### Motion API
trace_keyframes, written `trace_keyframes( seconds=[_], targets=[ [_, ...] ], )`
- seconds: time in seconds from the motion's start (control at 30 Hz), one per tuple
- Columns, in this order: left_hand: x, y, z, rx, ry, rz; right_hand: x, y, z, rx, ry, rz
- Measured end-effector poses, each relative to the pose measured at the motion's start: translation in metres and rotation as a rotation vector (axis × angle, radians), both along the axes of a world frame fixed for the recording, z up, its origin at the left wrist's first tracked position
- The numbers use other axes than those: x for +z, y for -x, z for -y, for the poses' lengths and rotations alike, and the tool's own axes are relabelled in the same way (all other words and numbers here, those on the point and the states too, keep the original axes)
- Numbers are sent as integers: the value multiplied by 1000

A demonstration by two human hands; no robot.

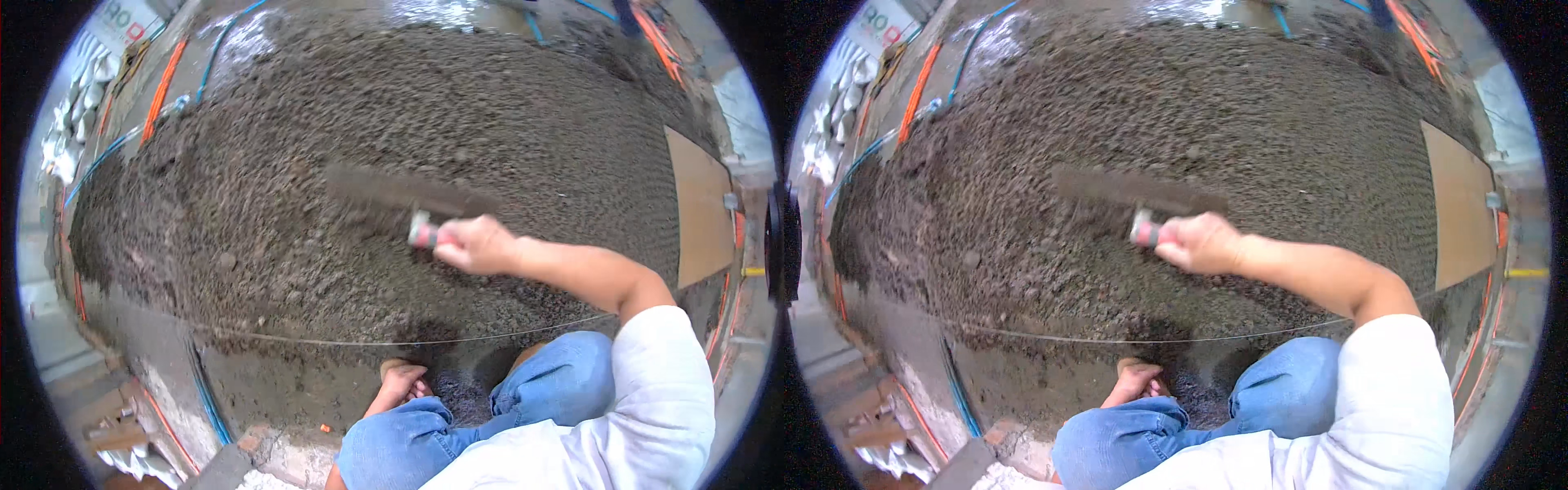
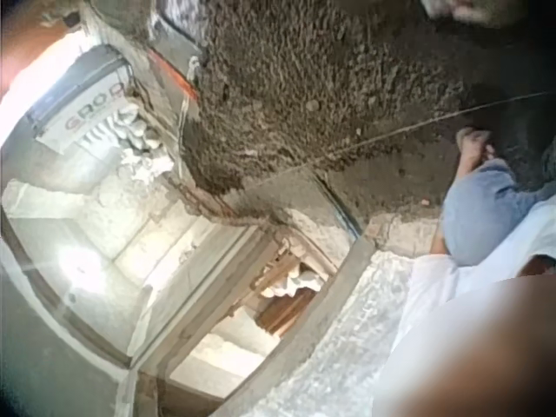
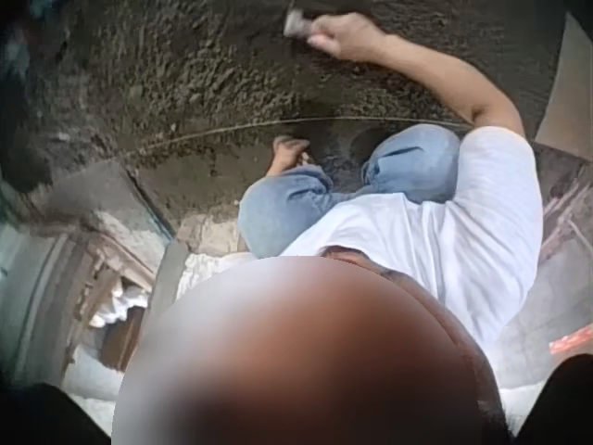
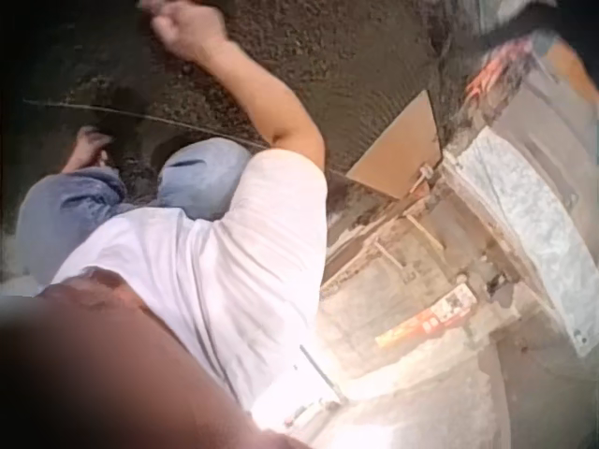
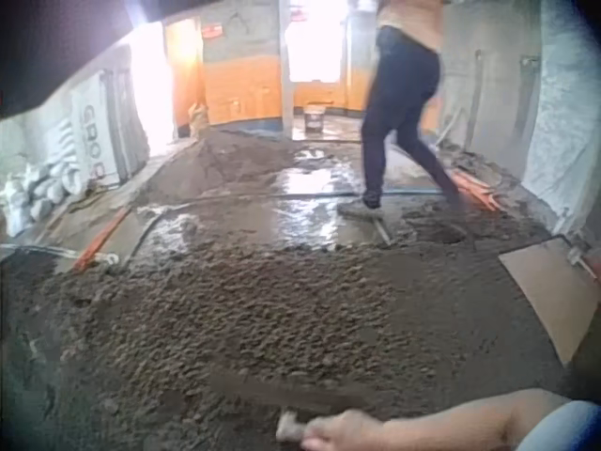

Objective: Smoothing and leveling a wet cement base layer on a floor using a trowel and a notched trowel.

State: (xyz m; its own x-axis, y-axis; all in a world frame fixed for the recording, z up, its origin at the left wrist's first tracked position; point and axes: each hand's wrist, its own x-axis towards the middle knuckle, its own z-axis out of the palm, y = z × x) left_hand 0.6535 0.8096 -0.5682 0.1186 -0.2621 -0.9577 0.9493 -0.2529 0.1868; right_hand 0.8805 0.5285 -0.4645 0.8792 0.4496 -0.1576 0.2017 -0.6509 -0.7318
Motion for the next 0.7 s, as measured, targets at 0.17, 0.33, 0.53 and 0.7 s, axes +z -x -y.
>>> trace_keyframes(
  seconds=[0.17, 0.33, 0.53, 0.7],
  targets=[
    [3, 3, 10, 82, 58, 22, -18, -15, 23, 163, 144, -103],
    [7, 9, 5, 95, 4, -44, -21, -84, 71, -75, 211, 125],
    [9, 5, 10, -95, 8, 308, -31, -174, 146, -493, 309, 107],
    [-6, 10, 8, 109, -39, -15, -26, -181, 213, -833, 256, 15]
  ],
)
